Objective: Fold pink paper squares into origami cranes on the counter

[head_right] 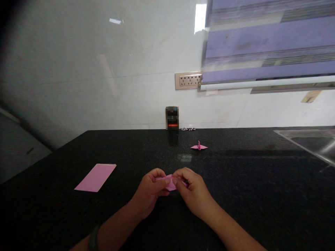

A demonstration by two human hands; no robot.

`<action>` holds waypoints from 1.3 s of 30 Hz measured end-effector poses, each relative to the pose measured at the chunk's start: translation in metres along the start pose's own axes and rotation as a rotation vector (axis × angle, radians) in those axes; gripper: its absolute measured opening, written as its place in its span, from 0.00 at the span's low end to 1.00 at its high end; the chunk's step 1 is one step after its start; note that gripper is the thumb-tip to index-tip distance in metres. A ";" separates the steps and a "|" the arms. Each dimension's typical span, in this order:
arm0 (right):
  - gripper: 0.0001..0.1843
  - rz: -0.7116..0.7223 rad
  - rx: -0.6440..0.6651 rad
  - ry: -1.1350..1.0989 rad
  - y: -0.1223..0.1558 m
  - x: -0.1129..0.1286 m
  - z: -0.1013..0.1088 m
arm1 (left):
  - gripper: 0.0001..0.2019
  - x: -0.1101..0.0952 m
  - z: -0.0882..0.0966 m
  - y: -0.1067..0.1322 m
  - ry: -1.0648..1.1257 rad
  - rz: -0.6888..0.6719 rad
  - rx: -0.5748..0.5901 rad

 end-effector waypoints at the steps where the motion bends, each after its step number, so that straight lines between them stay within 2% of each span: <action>1: 0.05 0.015 0.001 0.000 0.000 0.001 0.001 | 0.10 0.000 0.000 0.000 0.004 -0.004 0.001; 4: 0.07 0.078 0.017 0.000 -0.002 0.005 0.004 | 0.10 -0.002 -0.001 0.001 0.054 0.007 0.030; 10: 0.11 0.237 0.145 -0.014 -0.004 0.013 0.009 | 0.15 -0.004 0.000 0.001 0.138 0.089 0.054; 18: 0.13 0.273 0.180 -0.008 -0.001 0.013 0.009 | 0.15 -0.002 0.000 0.000 0.115 0.129 0.070; 22: 0.11 0.200 0.165 -0.042 -0.001 0.012 0.007 | 0.17 0.000 0.002 -0.001 0.033 0.072 0.028; 24: 0.08 0.060 0.118 -0.069 -0.002 0.006 0.005 | 0.16 0.001 0.002 -0.002 0.009 0.034 0.019; 27: 0.05 -0.228 0.084 -0.131 -0.002 -0.009 0.000 | 0.14 0.001 0.003 -0.002 -0.035 -0.047 0.018; 29: 0.09 -0.290 0.126 -0.136 -0.001 -0.013 -0.004 | 0.12 0.001 0.003 -0.003 -0.069 -0.098 0.014; 31: 0.10 -0.268 0.152 -0.101 0.000 -0.014 -0.005 | 0.10 0.001 0.003 -0.003 -0.099 -0.127 0.003; 34: 0.09 -0.188 0.114 -0.023 -0.001 -0.012 -0.003 | 0.10 -0.001 0.004 -0.003 -0.121 -0.123 -0.020; 39: 0.08 -0.082 0.055 0.023 -0.001 -0.008 0.001 | 0.13 0.000 0.006 -0.004 -0.114 0.011 -0.014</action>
Point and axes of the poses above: each hand's wrist, its own y-axis away from the middle knuckle, its own z-axis out of the back of the hand, x = y × z, the point moved 4 cm from there along -y, towards the middle knuckle, and after that the axes turned 14 degrees about -x, right-handed, at the moved point
